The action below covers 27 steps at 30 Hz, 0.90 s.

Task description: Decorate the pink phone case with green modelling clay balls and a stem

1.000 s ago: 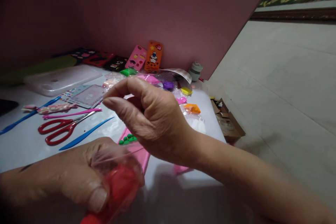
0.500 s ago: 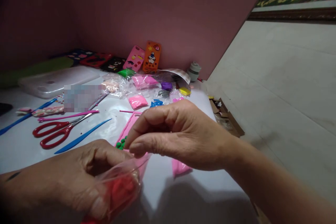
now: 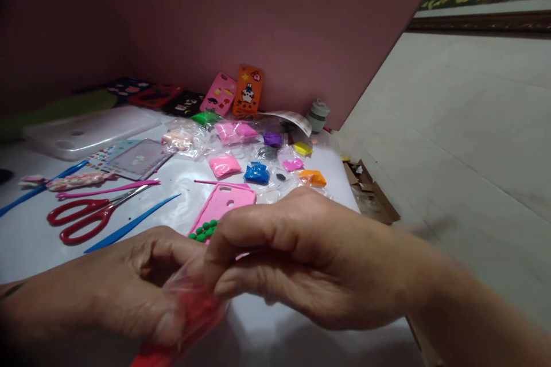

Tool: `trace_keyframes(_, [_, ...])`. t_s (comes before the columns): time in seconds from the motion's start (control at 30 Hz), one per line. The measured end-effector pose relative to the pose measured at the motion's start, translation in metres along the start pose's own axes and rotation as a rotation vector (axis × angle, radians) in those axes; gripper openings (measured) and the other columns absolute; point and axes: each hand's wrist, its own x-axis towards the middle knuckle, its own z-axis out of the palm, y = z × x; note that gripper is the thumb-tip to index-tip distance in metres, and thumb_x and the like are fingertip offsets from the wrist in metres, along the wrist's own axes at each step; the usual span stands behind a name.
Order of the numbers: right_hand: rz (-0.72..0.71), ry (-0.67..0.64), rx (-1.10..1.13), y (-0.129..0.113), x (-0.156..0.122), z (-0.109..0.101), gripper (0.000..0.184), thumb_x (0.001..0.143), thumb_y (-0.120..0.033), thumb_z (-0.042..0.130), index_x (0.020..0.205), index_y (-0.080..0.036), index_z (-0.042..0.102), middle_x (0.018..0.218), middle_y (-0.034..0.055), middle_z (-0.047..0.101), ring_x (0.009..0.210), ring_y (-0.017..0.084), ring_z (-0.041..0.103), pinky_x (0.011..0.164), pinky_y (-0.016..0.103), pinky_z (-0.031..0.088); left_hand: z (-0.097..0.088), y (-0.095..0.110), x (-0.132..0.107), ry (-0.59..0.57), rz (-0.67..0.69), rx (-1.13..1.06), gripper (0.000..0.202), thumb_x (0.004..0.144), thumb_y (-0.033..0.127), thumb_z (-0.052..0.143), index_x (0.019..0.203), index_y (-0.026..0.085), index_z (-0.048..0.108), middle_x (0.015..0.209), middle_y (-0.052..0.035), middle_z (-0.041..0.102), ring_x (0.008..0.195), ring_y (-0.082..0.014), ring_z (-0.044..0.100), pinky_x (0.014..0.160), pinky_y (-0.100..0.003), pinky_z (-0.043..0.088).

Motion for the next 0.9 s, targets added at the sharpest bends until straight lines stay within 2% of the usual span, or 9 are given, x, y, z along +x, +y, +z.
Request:
trace_keyframes(0.1, [0.107, 0.027, 0.043, 0.002, 0.003, 0.004, 0.016, 0.105, -0.018, 0.061, 0.092, -0.014, 0.07, 0.08, 0.001, 0.072, 0.064, 0.008, 0.065, 0.058, 0.015, 0.055, 0.003, -0.002, -0.001, -0.068, -0.029, 0.002, 0.015, 0.065, 0.031, 0.078, 0.065, 0.022, 0.065, 0.061, 0.0041, 0.056, 0.059, -0.0136, 0.046, 0.058, -0.028, 0.033])
trace_keyframes(0.2, [0.148, 0.054, 0.13, 0.003, 0.006, 0.008, 0.017, 0.104, -0.014, 0.061, 0.089, -0.015, 0.068, 0.078, -0.0006, 0.069, 0.063, 0.006, 0.062, 0.057, 0.012, 0.053, 0.004, -0.004, -0.003, -0.116, -0.031, -0.012, 0.012, 0.07, 0.029, 0.078, 0.07, 0.023, 0.068, 0.062, 0.0051, 0.056, 0.058, -0.0126, 0.044, 0.057, -0.027, 0.032])
trace_keyframes(0.37, [0.104, 0.119, 0.127, 0.007, 0.004, 0.014, 0.014, 0.098, -0.005, 0.067, 0.088, -0.014, 0.073, 0.075, -0.004, 0.069, 0.062, 0.004, 0.06, 0.061, 0.011, 0.051, 0.001, -0.004, -0.004, -0.104, -0.012, 0.028, 0.013, 0.075, 0.03, 0.077, 0.071, 0.022, 0.067, 0.062, 0.0051, 0.054, 0.059, -0.0121, 0.044, 0.058, -0.026, 0.032])
trace_keyframes(0.43, [0.087, 0.145, 0.07, 0.007, 0.002, 0.016, 0.011, 0.097, -0.007, 0.069, 0.09, -0.013, 0.076, 0.073, -0.0028, 0.071, 0.063, 0.006, 0.061, 0.063, 0.015, 0.053, 0.0, -0.003, -0.004, -0.072, -0.031, 0.038, 0.013, 0.072, 0.031, 0.077, 0.072, 0.021, 0.068, 0.065, 0.0039, 0.056, 0.061, -0.013, 0.046, 0.059, -0.026, 0.034])
trace_keyframes(0.5, [0.102, 0.154, -0.022, 0.007, 0.001, 0.016, 0.012, 0.097, -0.009, 0.068, 0.089, -0.012, 0.077, 0.07, -0.0016, 0.07, 0.061, 0.007, 0.061, 0.059, 0.017, 0.05, 0.0, -0.003, -0.003, -0.059, -0.059, 0.03, 0.015, 0.067, 0.031, 0.078, 0.073, 0.021, 0.069, 0.065, 0.0032, 0.057, 0.063, -0.0139, 0.048, 0.059, -0.026, 0.034])
trace_keyframes(0.6, [0.128, 0.112, -0.112, 0.006, 0.0, 0.016, 0.016, 0.096, -0.007, 0.065, 0.087, -0.01, 0.079, 0.069, -0.0005, 0.071, 0.061, 0.008, 0.06, 0.059, 0.019, 0.049, 0.0, -0.004, -0.001, -0.088, -0.07, 0.008, 0.015, 0.066, 0.03, 0.076, 0.074, 0.021, 0.069, 0.066, 0.0023, 0.059, 0.063, -0.0142, 0.049, 0.058, -0.026, 0.033])
trace_keyframes(0.73, [0.09, 0.079, -0.024, 0.01, 0.001, 0.017, 0.017, 0.097, -0.006, 0.067, 0.094, -0.01, 0.083, 0.082, 0.0044, 0.08, 0.07, 0.01, 0.07, 0.071, 0.019, 0.056, 0.002, -0.003, 0.0, -0.1, -0.066, 0.012, 0.015, 0.066, 0.031, 0.076, 0.073, 0.02, 0.069, 0.067, 0.0022, 0.058, 0.062, -0.0137, 0.047, 0.057, -0.026, 0.032])
trace_keyframes(0.9, [0.045, 0.089, 0.067, 0.014, 0.003, 0.018, 0.015, 0.096, -0.01, 0.073, 0.099, -0.017, 0.086, 0.085, 0.0018, 0.082, 0.066, 0.008, 0.069, 0.068, 0.018, 0.057, 0.003, -0.001, -0.002, -0.058, -0.101, 0.027, 0.017, 0.062, 0.032, 0.075, 0.072, 0.02, 0.069, 0.063, 0.0034, 0.057, 0.06, -0.0134, 0.046, 0.058, -0.026, 0.032])
